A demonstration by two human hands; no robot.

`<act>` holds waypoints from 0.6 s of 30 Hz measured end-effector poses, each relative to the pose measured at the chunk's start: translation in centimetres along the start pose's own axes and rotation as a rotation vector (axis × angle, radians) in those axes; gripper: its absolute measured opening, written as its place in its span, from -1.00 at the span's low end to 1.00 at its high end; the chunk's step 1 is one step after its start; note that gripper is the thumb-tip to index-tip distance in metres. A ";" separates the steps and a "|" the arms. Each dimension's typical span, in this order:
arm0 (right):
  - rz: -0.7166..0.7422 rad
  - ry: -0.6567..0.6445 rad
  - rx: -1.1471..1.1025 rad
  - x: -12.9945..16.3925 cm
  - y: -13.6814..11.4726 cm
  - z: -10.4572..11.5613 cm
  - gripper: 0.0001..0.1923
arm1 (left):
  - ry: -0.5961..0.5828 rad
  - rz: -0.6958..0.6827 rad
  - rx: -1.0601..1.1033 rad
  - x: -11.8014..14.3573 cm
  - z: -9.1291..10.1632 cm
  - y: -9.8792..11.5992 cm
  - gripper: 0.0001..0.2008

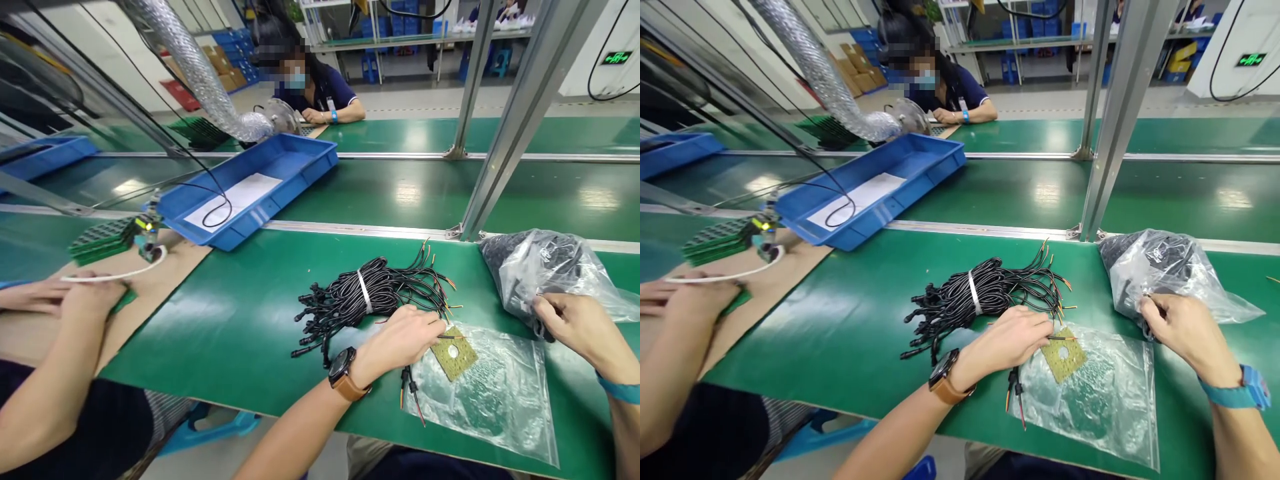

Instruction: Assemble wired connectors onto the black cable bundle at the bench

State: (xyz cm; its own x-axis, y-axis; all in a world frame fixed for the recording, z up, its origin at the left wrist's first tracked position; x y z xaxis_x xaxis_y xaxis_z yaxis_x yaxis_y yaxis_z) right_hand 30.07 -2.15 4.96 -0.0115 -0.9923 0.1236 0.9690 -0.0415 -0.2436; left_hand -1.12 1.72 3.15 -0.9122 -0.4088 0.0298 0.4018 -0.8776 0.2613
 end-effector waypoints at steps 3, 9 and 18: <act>0.001 0.020 -0.029 0.7 -0.1 0.8 -0.57 | 0.020 -0.021 0.008 -0.2 -0.3 0.1 -0.86; -0.010 0.015 0.006 0.8 0.3 0.9 -0.80 | 0.033 0.004 -0.020 -0.4 -0.9 0.3 -0.79; -0.065 -0.058 0.266 0.5 -0.5 -0.4 -0.73 | 0.010 0.115 -0.052 -0.9 -2.1 0.6 -0.84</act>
State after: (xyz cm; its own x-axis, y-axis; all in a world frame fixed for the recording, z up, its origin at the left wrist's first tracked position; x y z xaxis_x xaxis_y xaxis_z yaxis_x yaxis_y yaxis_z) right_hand 29.44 -2.68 4.77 -0.0690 -0.9799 0.1871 0.9975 -0.0652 0.0267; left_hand 0.07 1.01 1.28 -0.8592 -0.5094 0.0473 0.5074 -0.8366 0.2063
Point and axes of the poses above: each hand's wrist, its own x-axis away from the middle knuckle, its own z-axis out of the back of the hand, y = z × x, the point moved 3 cm from there along -x, towards the middle knuckle, and after that the axes turned 8 degrees about -y, right-handed, at the moved point
